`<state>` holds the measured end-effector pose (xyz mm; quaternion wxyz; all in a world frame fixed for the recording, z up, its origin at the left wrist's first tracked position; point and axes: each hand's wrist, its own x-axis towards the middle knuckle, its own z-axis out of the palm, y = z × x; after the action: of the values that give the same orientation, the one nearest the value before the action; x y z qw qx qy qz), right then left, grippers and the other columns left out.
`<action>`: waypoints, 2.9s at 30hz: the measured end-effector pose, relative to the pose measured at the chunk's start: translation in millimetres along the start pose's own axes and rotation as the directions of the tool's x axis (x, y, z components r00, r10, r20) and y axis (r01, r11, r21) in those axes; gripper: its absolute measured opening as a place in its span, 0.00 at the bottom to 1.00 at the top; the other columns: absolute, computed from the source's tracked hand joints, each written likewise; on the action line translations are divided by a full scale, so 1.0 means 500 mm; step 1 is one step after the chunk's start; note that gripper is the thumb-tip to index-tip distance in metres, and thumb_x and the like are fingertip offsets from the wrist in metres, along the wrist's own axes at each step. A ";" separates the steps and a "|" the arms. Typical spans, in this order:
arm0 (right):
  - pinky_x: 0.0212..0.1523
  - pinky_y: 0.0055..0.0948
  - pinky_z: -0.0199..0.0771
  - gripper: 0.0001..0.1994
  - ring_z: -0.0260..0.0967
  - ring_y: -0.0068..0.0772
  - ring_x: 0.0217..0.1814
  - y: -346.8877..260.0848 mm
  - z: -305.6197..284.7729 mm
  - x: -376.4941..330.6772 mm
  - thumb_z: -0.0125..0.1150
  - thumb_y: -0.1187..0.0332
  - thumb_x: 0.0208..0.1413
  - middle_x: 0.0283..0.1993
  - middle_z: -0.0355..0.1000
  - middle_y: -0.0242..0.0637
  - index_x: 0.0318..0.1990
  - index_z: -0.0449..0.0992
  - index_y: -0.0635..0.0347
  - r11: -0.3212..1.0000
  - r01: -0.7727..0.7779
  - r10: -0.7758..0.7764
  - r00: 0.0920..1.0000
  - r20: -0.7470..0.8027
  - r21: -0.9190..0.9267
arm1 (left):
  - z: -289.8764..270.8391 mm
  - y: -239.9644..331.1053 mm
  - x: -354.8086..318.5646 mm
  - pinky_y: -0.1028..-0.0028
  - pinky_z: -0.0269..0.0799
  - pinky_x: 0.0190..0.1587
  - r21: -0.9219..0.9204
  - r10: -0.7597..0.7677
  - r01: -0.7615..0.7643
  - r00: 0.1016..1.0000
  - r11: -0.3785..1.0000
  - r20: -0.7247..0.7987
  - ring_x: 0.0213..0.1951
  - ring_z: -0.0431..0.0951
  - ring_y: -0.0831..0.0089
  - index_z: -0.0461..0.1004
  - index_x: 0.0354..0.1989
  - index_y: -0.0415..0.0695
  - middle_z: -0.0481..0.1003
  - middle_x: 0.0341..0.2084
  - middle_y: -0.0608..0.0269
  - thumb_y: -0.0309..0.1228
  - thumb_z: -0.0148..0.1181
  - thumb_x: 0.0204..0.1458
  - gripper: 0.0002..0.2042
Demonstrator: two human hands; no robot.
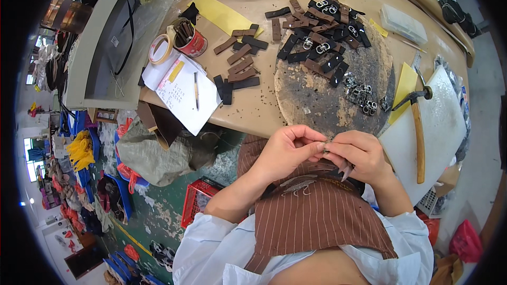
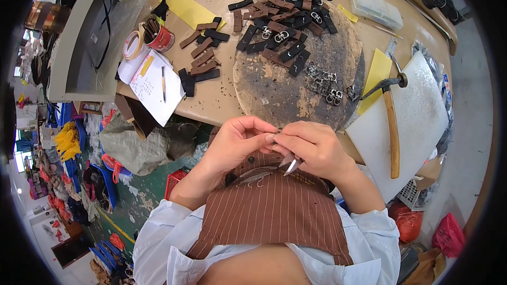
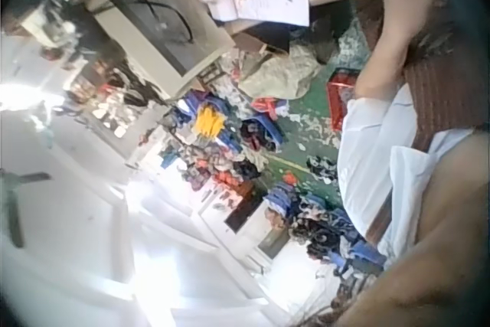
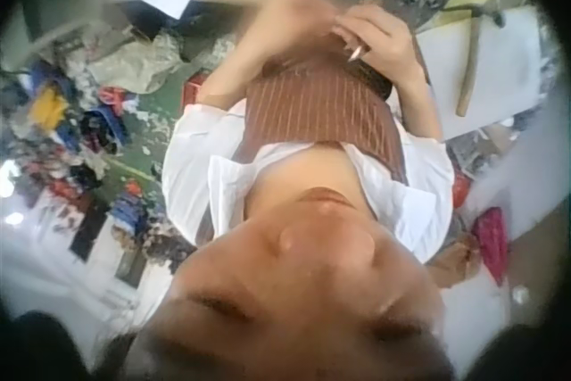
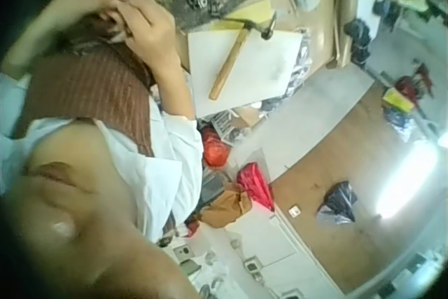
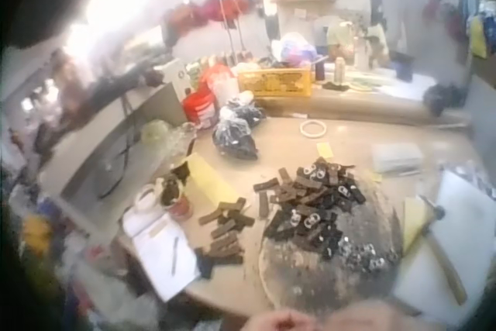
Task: The person assembles small leather keychains at a workbench. They pick up a leather strap and a metal clasp, attach the clasp to the strap, and use a hammer to secure it. The person repeats this process for multiple units, placing the finished keychains on a wooden board.
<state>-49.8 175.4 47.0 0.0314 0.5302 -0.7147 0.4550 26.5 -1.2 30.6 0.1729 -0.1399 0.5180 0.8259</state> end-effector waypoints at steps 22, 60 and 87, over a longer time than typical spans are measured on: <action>0.21 0.18 0.60 0.14 0.63 0.20 0.24 0.012 -0.023 -0.001 0.71 0.72 0.36 0.30 0.70 0.32 0.34 0.77 0.59 0.827 -0.379 0.285 0.919 0.273 0.414 | -0.013 -0.008 -0.015 0.84 0.70 0.36 -0.109 0.108 -0.090 0.980 0.990 0.170 0.30 0.73 0.83 0.60 0.55 0.36 0.71 0.26 0.68 0.19 0.59 0.46 0.25; 0.18 0.11 0.55 0.08 0.57 0.09 0.20 0.004 0.015 -0.015 0.59 0.79 0.48 0.32 0.74 0.34 0.38 0.72 0.65 0.467 -0.613 0.782 0.622 0.026 0.638 | -0.194 0.073 0.028 0.72 0.72 0.39 0.876 0.649 -0.037 0.687 0.481 -0.327 0.36 0.76 0.65 0.71 0.40 0.36 0.75 0.36 0.54 0.22 0.52 0.49 0.10; 0.28 0.15 0.62 0.08 0.64 0.16 0.28 -0.004 0.009 0.020 0.63 0.82 0.41 0.32 0.70 0.33 0.30 0.76 0.63 0.724 -0.416 0.510 0.860 -0.022 0.549 | 0.045 0.028 -0.032 0.77 0.70 0.46 0.131 0.326 -0.309 0.934 0.942 -0.144 0.43 0.73 0.76 0.66 0.50 0.34 0.72 0.42 0.58 0.21 0.46 0.56 0.13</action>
<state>-50.7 165.2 50.8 -0.1687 0.2806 -0.6664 0.6699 33.9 11.0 58.0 0.0010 -0.1122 0.5895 0.7999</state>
